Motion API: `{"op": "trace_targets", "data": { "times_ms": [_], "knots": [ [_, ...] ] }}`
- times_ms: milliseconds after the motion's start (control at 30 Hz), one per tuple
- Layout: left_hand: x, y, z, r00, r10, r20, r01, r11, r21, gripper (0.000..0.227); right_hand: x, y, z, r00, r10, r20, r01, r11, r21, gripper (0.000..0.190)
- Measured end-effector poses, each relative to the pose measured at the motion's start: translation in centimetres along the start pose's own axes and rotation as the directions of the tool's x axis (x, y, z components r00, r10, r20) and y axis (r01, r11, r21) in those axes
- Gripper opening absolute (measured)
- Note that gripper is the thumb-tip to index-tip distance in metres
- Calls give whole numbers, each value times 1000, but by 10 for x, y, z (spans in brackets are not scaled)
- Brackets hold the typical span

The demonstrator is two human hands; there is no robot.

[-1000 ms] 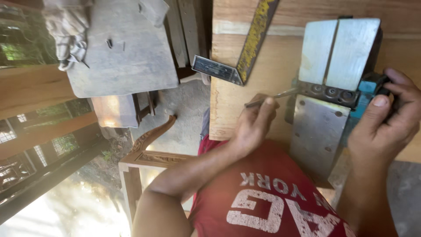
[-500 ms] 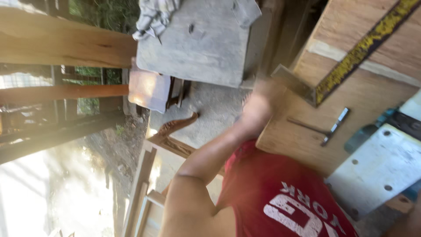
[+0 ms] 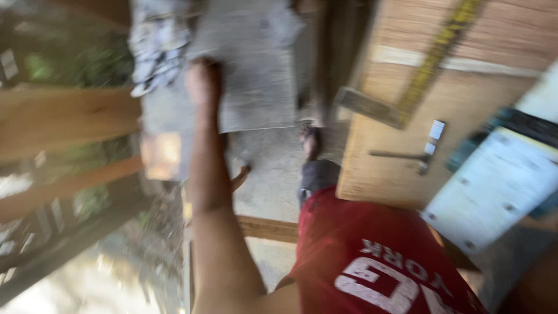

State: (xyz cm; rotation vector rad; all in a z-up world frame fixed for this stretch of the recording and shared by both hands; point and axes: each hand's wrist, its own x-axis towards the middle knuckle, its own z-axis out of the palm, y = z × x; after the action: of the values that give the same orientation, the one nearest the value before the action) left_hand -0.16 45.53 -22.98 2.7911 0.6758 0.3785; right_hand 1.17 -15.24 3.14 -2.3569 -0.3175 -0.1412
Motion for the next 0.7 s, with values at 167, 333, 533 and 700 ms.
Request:
{"op": "trace_targets", "data": {
  "times_ms": [167,333,533,700],
  "knots": [
    [4,102,-93,978,-208,23,187,821,-539,15,5,-22,-55,990,-130,54,129,991,33,12],
    [-114,357,-166,804,579,132,-102,353,-930,15,30,-49,-70,932,-309,188,274,943,189,13],
    [-146,483,-169,782,600,-167,-354,208,-912,19,49,-49,-89,969,-88,229,57,989,139,9],
    [-139,505,-147,840,539,-67,-159,127,-979,18,63,-32,-106,945,25,326,-67,991,118,12]
  ]
}}
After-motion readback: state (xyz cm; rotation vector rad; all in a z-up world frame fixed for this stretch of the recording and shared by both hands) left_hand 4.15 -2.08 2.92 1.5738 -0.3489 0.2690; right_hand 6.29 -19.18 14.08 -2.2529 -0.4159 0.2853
